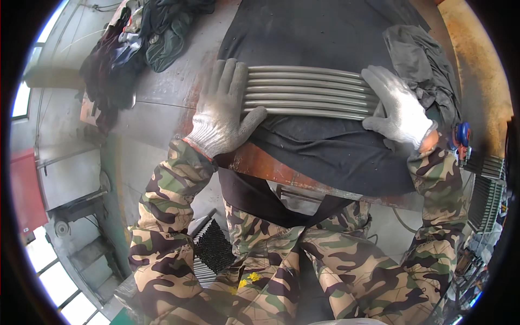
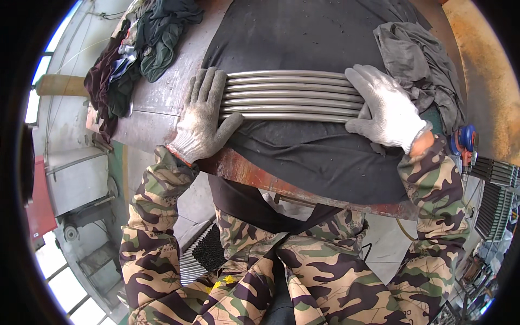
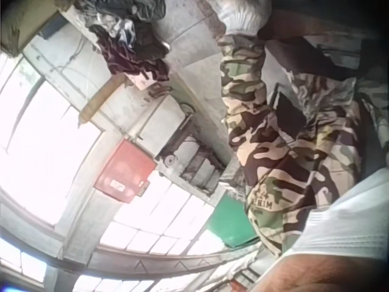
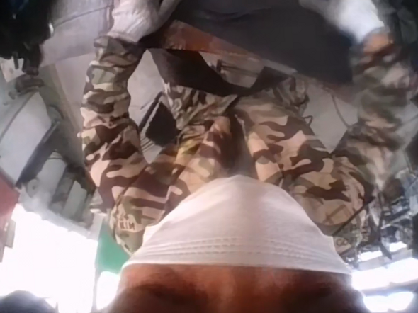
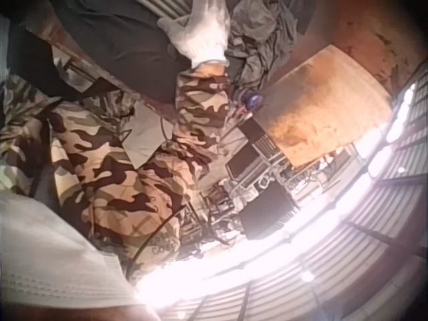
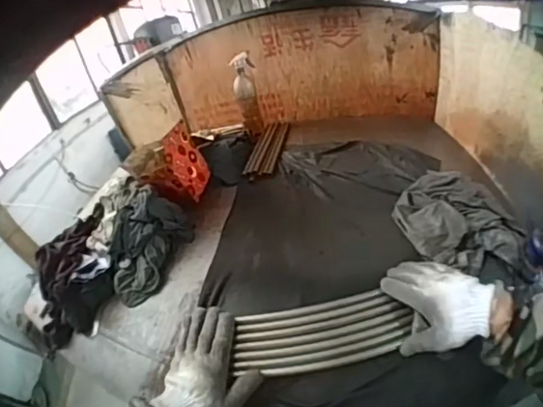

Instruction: Sanding and wiping curved metal rods at a workbench in a fabrication shop.

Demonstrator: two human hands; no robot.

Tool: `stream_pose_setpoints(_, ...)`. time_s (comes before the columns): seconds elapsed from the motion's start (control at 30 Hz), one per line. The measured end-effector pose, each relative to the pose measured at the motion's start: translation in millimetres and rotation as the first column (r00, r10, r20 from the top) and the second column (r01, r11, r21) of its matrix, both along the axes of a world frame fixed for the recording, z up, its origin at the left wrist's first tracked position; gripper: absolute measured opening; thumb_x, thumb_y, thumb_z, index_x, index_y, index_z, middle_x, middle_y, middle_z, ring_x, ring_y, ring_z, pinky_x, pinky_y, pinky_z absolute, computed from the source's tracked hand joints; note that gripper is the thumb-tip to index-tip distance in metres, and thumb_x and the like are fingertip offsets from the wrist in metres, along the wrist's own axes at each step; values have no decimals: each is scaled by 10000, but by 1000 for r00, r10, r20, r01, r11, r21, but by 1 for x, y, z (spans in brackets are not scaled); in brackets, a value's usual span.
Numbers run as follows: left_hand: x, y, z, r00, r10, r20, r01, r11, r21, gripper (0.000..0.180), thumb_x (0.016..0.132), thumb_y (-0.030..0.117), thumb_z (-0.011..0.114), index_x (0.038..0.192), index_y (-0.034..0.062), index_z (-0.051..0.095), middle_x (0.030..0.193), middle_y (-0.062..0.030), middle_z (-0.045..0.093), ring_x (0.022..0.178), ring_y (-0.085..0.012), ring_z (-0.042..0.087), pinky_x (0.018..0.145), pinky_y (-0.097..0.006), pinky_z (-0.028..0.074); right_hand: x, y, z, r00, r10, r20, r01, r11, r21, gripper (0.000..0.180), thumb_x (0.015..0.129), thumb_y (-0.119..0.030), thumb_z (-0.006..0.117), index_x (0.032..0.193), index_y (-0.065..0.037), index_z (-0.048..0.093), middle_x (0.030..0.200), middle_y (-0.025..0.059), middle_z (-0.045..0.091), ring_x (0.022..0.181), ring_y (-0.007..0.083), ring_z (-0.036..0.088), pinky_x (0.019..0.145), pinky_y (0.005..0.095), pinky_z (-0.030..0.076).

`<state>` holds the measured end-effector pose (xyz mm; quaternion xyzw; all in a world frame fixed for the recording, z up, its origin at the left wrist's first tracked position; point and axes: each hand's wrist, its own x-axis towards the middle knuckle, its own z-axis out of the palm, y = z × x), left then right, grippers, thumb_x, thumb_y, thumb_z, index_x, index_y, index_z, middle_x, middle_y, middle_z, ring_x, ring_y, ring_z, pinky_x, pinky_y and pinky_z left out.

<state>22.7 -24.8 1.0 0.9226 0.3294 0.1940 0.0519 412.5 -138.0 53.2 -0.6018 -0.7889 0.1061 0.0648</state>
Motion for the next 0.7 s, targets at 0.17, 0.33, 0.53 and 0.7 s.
stream_pose_setpoints(0.17,-2,10,24,996,-36,-86,16,975,-222,908,790,338,850,1560,25,485,1532,-281,518,1458,-485,461,1224,-541,400,4,-2,0,997,47,65,-47,999,-5,915,727,-268,907,1522,-17,530,1486,243,574,1417,419,522,1170,475,451)
stream_pose_setpoints(0.33,8,26,49,969,39,-243,-116,943,-313,857,665,330,881,1449,108,616,1329,-236,632,1259,-435,608,1064,-505,545,-30,24,14,986,-82,146,109,976,-190,855,657,-321,903,1397,-17,601,1285,209,632,1236,402,596,1076,476,512)
stream_pose_setpoints(0.53,51,34,66,914,-34,-405,-104,944,-312,807,631,332,885,1366,101,642,1243,-226,653,1188,-438,659,1008,-509,573,-9,40,23,988,-51,146,89,960,-265,722,548,-279,946,1166,21,724,1097,221,730,1068,396,705,948,472,575)
stream_pose_setpoints(0.7,58,25,60,921,-18,-389,-156,899,-410,453,748,187,766,1180,65,702,1142,-260,704,1090,-465,701,942,-538,594,-2,52,-40,990,-128,56,139,932,-334,551,543,-351,914,982,-40,793,934,202,774,918,370,770,787,483,607)
